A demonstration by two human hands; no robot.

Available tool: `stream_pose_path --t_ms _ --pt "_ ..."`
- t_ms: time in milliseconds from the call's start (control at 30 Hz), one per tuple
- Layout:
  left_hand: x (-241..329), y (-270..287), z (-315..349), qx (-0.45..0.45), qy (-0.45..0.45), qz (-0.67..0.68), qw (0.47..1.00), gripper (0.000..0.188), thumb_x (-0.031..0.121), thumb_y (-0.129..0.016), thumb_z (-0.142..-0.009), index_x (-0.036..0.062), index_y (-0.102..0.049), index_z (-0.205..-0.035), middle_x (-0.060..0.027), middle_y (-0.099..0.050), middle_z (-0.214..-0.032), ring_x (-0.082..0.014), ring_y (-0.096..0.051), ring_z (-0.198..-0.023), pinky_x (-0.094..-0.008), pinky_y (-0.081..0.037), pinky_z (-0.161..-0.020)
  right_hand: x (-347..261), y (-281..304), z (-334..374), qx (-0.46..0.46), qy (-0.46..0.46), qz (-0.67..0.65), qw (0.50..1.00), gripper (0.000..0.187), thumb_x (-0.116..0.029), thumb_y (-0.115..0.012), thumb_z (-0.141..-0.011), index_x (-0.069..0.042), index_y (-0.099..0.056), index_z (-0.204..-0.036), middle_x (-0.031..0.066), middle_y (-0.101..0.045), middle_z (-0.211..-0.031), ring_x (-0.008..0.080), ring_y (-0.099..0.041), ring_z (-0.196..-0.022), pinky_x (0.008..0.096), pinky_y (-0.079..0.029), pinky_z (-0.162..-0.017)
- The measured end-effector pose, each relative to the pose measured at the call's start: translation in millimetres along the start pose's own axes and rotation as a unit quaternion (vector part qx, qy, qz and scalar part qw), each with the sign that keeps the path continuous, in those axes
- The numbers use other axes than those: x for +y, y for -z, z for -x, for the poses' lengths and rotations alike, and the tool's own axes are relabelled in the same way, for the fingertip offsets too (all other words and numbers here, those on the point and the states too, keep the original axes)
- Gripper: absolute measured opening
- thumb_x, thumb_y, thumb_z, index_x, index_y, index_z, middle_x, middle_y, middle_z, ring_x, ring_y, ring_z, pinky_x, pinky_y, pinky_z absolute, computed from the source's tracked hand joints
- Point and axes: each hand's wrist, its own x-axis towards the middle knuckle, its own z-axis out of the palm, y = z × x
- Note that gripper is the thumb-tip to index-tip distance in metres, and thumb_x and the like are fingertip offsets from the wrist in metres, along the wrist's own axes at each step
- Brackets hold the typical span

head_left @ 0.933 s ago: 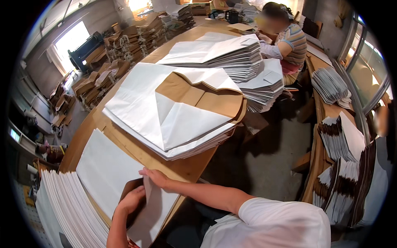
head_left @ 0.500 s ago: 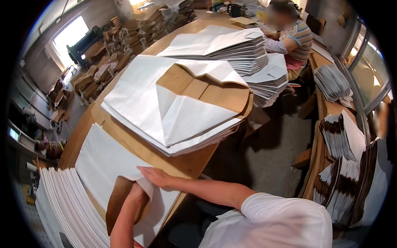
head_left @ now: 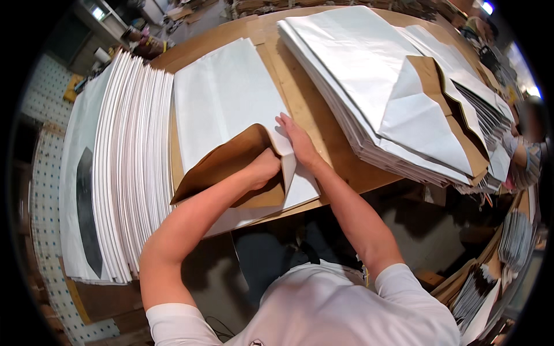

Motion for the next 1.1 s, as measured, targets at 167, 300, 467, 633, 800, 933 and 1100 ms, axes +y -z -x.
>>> stream_pose_path --t_ms 167,300,467,633,800,933,1100 --pt "-8 7 -14 -0.059 0.008 -0.006 0.998 0.037 0.025 -0.060 -0.104 0.0050 -0.058 -0.136 -0.0087 -0.064 -0.128 -0.0196 -0.060 -0.116 -0.0365 -0.052 -0.096 0 9 -1 -0.006 -0.001 -0.011 1.000 0.066 -0.042 -0.034 -0.113 0.003 -0.025 -0.162 0.0208 -0.032 -0.167 0.0276 -0.027 -0.156 0.0374 -0.018 -0.128" --pt "-3 4 -14 -0.063 0.025 0.047 0.997 0.036 0.021 -0.069 -0.099 0.0063 -0.060 -0.131 -0.0082 -0.067 -0.123 -0.0198 -0.064 -0.112 -0.0361 -0.054 -0.092 -4 6 0 -0.021 -0.016 0.038 0.999 0.075 -0.054 -0.032 -0.112 0.000 -0.025 -0.163 0.0165 -0.033 -0.168 0.0277 -0.029 -0.155 0.0387 -0.023 -0.125" --pt "-24 17 -30 -0.070 0.017 0.088 0.994 0.034 0.016 -0.072 -0.096 0.0064 -0.061 -0.127 -0.0074 -0.068 -0.117 -0.0198 -0.066 -0.105 -0.0358 -0.056 -0.087 -11 -2 0 -0.032 -0.016 0.063 0.997 0.069 -0.048 -0.028 -0.113 -0.001 -0.026 -0.163 0.0191 -0.031 -0.167 0.0283 -0.026 -0.156 0.0374 -0.016 -0.128" --pt "-20 2 -22 0.023 -0.006 0.085 0.996 0.034 0.021 -0.068 -0.099 0.0052 -0.060 -0.128 -0.0074 -0.067 -0.116 -0.0194 -0.065 -0.102 -0.0363 -0.054 -0.084 -1 3 0 -0.048 -0.006 0.099 0.994 0.072 -0.052 -0.028 -0.113 -0.001 -0.026 -0.163 0.0187 -0.030 -0.168 0.0290 -0.024 -0.157 0.0379 -0.016 -0.128" --pt "-25 14 -19 0.057 0.008 0.006 0.998 0.030 0.022 -0.060 -0.102 0.0029 -0.062 -0.125 -0.0087 -0.068 -0.117 -0.0198 -0.064 -0.105 -0.0385 -0.053 -0.084 9 -1 -2 -0.047 0.030 0.187 0.981 0.073 -0.052 -0.025 -0.113 0.002 -0.026 -0.163 0.0191 -0.030 -0.168 0.0290 -0.026 -0.157 0.0372 -0.017 -0.128" --pt "-17 46 22 0.028 0.053 -0.374 0.926 0.026 0.021 -0.056 -0.102 0.0036 -0.068 -0.118 -0.0154 -0.069 -0.119 -0.0305 -0.065 -0.109 -0.0430 -0.052 -0.090 13 -7 0 -0.021 0.065 0.349 0.935 0.072 -0.049 -0.026 -0.113 0.005 -0.029 -0.160 0.0241 -0.031 -0.166 0.0380 -0.028 -0.155 0.0403 -0.023 -0.127" --pt "24 37 143 0.152 -0.224 -0.574 0.773 0.028 0.024 -0.056 -0.103 0.0077 -0.069 -0.122 -0.0185 -0.066 -0.123 -0.0395 -0.060 -0.118 -0.0464 -0.048 -0.104 13 -12 -4 0.005 0.070 0.317 0.946 0.071 -0.048 -0.028 -0.113 0.007 -0.033 -0.158 0.0254 -0.035 -0.164 0.0368 -0.030 -0.155 0.0395 -0.022 -0.127"
